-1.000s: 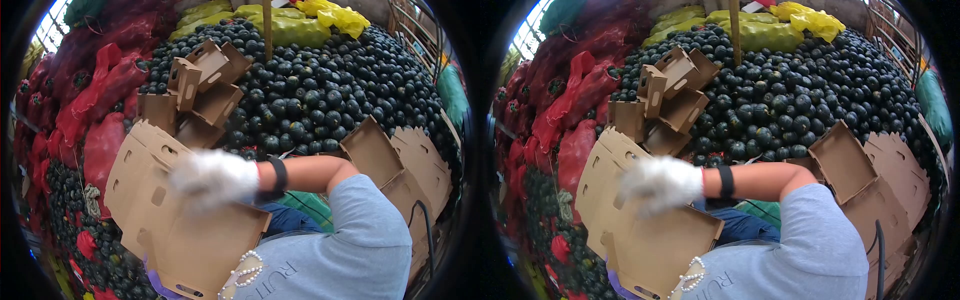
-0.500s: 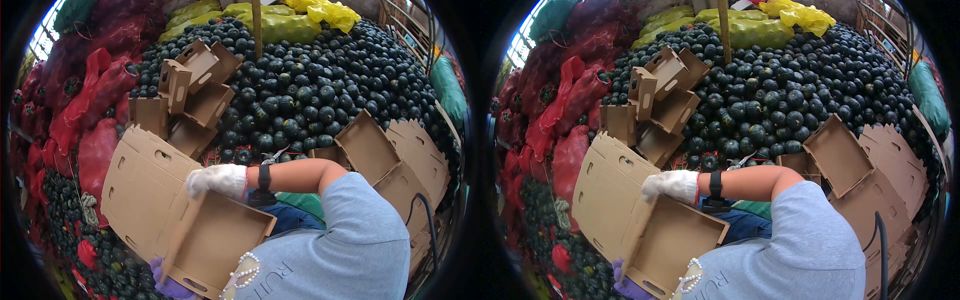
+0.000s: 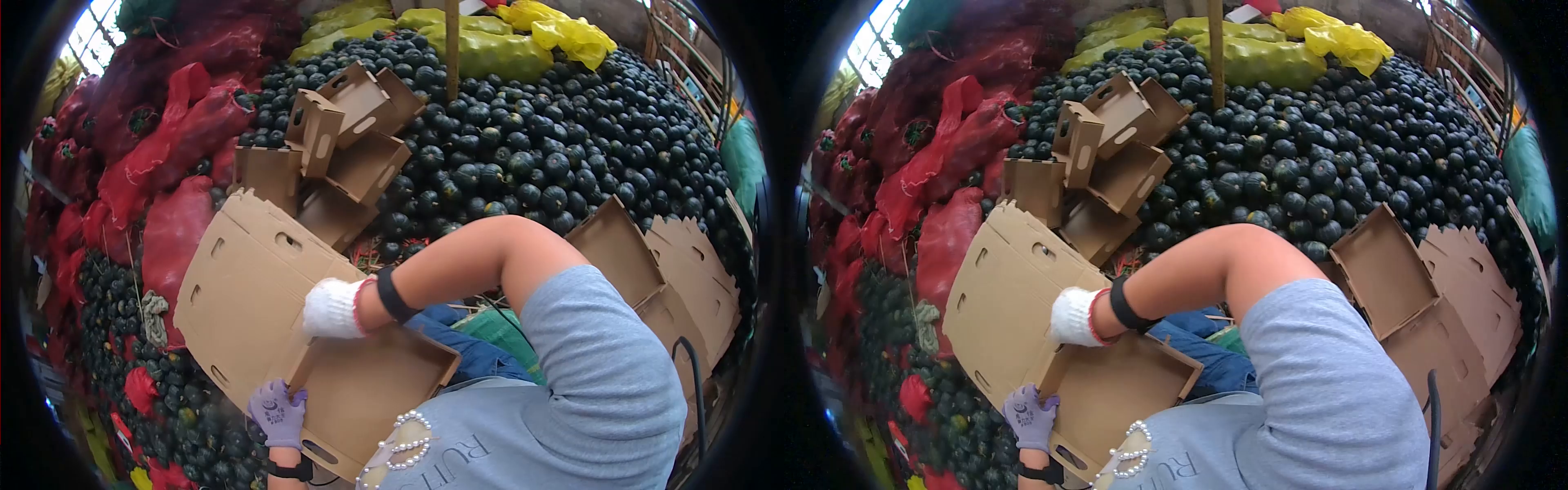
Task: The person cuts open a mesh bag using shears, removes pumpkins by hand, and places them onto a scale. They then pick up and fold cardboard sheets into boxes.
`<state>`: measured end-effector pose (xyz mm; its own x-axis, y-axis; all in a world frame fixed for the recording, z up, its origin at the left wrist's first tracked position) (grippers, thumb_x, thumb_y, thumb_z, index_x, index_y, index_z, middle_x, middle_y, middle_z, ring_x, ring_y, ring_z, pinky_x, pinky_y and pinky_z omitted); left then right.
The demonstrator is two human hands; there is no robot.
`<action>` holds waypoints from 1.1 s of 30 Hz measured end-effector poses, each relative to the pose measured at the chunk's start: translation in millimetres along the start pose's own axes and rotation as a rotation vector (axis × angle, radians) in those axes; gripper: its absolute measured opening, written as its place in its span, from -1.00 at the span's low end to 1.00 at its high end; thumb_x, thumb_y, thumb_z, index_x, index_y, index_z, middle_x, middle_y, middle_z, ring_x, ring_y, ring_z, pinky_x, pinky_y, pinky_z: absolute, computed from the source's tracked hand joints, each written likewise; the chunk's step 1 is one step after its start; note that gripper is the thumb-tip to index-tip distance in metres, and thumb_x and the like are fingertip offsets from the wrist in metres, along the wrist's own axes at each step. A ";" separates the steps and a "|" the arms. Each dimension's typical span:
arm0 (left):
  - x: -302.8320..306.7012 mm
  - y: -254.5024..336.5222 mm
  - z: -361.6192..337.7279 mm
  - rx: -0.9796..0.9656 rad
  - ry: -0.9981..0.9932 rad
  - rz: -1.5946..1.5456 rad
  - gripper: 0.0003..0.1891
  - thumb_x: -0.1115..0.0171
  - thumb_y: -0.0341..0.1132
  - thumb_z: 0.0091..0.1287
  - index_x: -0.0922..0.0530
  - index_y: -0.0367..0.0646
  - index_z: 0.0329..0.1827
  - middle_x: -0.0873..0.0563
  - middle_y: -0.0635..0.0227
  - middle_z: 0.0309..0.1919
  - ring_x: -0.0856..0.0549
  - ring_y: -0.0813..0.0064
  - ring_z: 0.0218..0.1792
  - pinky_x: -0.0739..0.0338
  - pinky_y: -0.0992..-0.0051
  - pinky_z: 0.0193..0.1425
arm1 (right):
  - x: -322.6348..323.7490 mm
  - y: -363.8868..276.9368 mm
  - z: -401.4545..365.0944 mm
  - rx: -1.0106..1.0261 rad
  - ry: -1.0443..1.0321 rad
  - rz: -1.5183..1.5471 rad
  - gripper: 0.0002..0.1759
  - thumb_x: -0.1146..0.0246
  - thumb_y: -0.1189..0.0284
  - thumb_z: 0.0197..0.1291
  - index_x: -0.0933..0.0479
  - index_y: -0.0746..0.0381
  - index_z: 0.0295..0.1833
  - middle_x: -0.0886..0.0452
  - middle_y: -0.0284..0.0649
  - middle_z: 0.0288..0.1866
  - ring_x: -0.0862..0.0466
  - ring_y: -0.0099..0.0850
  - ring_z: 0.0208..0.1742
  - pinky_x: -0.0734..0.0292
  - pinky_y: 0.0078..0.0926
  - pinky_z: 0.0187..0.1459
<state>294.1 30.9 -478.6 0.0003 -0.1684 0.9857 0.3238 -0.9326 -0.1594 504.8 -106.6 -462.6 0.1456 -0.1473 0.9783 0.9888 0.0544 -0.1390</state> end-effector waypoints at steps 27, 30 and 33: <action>1.6 -82.4 -89.9 0.469 0.620 -0.713 -0.34 0.07 0.12 0.58 -0.37 -0.32 0.42 -0.48 0.00 0.31 -0.50 0.18 0.30 -0.40 0.20 0.41 | 36.5 50.6 -38.8 -0.812 0.437 0.699 -0.57 -0.25 0.24 0.33 -0.60 0.17 0.24 -0.52 0.00 0.28 -0.56 0.03 0.29 -0.48 -0.19 0.32; 79.0 -30.6 -66.1 0.344 0.935 -0.875 -0.34 0.06 0.09 0.59 -0.31 -0.33 0.47 -0.43 0.03 0.39 -0.50 0.17 0.31 -0.40 0.17 0.40 | 55.1 49.2 -49.4 -0.257 0.884 0.581 -0.76 -0.21 0.59 0.25 -0.60 0.19 0.02 -0.58 -0.06 0.16 -0.60 -0.06 0.19 -0.53 -0.24 0.25; 71.0 -60.1 -77.9 0.257 0.983 -0.864 -0.28 0.05 -0.07 0.60 0.07 -0.13 0.70 -0.18 0.01 0.58 -0.30 0.20 0.53 -0.18 0.22 0.62 | 59.2 70.0 -56.0 -0.576 0.868 0.457 -0.66 -0.16 0.63 0.22 -0.57 0.19 0.10 -0.59 -0.12 0.13 -0.58 -0.17 0.21 -0.54 -0.30 0.21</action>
<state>201.0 50.1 -403.3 -0.9369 0.1824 0.2983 0.0422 -0.7880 0.6142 584.5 -166.9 -423.0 0.2483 -0.8768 0.4119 0.6725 -0.1500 -0.7247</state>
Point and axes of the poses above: each hand's wrist, its own z-axis towards the middle knuckle, its own x-axis out of the back of the hand, y = z × x, the point moved 4 cm from there along z, towards the middle knuckle
